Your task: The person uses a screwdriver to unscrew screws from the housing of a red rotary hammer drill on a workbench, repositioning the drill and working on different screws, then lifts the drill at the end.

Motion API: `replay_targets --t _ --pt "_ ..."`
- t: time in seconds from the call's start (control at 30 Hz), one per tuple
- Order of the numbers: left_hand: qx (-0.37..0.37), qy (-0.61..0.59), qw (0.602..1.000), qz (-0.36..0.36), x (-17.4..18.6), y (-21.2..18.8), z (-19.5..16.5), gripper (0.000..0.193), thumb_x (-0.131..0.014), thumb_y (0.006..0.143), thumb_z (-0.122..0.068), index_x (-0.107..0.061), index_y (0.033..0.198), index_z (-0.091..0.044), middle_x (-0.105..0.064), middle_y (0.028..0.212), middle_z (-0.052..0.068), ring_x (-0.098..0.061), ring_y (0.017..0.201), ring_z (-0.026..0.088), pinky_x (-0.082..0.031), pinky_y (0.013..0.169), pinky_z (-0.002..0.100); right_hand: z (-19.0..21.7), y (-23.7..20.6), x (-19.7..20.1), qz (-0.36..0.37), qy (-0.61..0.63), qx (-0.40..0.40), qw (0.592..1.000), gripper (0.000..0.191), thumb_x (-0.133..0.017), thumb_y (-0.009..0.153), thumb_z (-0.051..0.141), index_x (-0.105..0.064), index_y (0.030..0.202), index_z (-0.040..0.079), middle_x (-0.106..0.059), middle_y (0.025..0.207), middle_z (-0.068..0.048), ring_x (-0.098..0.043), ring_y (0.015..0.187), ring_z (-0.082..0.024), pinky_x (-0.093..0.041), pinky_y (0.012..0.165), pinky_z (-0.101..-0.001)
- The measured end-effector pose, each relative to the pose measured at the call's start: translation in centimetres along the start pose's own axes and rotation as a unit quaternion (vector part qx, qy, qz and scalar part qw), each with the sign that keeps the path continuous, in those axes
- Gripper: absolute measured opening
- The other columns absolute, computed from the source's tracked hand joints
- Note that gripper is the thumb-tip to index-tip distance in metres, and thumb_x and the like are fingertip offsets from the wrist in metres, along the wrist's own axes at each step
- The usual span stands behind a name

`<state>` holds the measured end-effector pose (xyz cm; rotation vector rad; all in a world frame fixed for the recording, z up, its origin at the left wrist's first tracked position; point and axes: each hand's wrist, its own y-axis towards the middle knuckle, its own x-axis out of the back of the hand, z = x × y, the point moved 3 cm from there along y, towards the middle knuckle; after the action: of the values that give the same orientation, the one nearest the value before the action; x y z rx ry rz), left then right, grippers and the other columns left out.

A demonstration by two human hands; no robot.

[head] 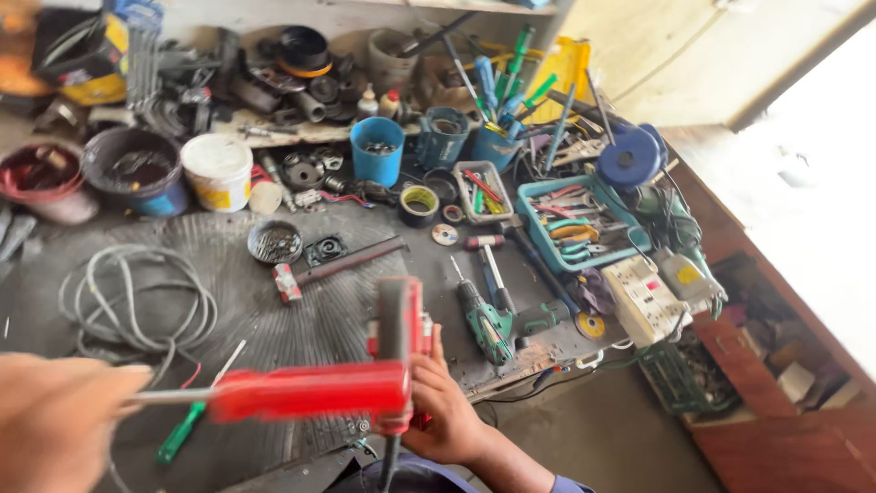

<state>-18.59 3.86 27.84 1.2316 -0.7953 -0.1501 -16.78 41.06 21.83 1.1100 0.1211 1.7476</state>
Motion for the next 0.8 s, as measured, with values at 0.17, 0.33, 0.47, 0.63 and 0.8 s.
replay_targets --t 0.17,0.33,0.47,0.63,0.8 --pt "0.179 0.049 0.974 -0.126 -0.5 3.5 -0.1 0.033 -0.075 0.078 -0.014 -0.072 0.110 -0.008 -0.067 0.081 0.010 -0.063 0.071 0.026 -0.050 0.064 0.043 0.7 1.6 -1.2 -0.052 0.042 -0.025 0.997 0.045 -0.078 0.072 0.003 -0.067 0.115 0.002 -0.068 0.107 -0.010 -0.070 0.109 -0.028 -0.009 0.134 -0.0628" --pt "0.043 -0.092 0.969 0.227 -4.2 1.7 -1.4 0.029 -0.073 0.080 -0.015 -0.071 0.109 -0.008 -0.068 0.081 0.010 -0.063 0.072 0.026 -0.050 0.066 0.043 0.5 2.7 -1.2 -0.104 0.054 -0.091 0.989 0.037 -0.089 0.074 0.007 -0.070 0.106 0.005 -0.071 0.097 -0.008 -0.070 0.094 -0.023 -0.009 0.134 -0.0571" --pt "0.183 0.004 0.983 -0.018 -1.6 3.4 4.3 0.027 -0.071 0.082 -0.015 -0.071 0.108 -0.009 -0.069 0.082 0.011 -0.062 0.073 0.026 -0.050 0.067 0.043 0.3 3.3 -0.6 -0.116 0.077 -0.168 0.976 0.038 -0.090 0.073 0.005 -0.073 0.107 0.004 -0.069 0.087 -0.008 -0.069 0.087 -0.021 -0.005 0.134 -0.0561" --pt "0.099 -0.076 0.988 0.094 -3.8 5.1 -1.1 0.024 -0.069 0.085 -0.016 -0.071 0.108 -0.009 -0.069 0.082 0.011 -0.062 0.073 0.026 -0.049 0.069 0.043 0.9 3.5 -0.7 -0.120 0.095 -0.180 0.972 0.031 -0.086 0.080 0.004 -0.070 0.106 0.005 -0.074 0.100 -0.007 -0.075 0.101 -0.020 -0.011 0.137 -0.0542" --pt "0.238 -0.037 0.970 0.023 -4.5 2.6 6.2 0.021 -0.067 0.088 -0.017 -0.071 0.107 -0.010 -0.070 0.083 0.011 -0.061 0.074 0.026 -0.049 0.071 0.043 1.5 2.8 -1.3 -0.113 0.071 -0.135 0.982 0.041 -0.085 0.073 0.003 -0.070 0.110 0.003 -0.074 0.104 -0.011 -0.072 0.109 -0.026 -0.005 0.130 -0.0587"
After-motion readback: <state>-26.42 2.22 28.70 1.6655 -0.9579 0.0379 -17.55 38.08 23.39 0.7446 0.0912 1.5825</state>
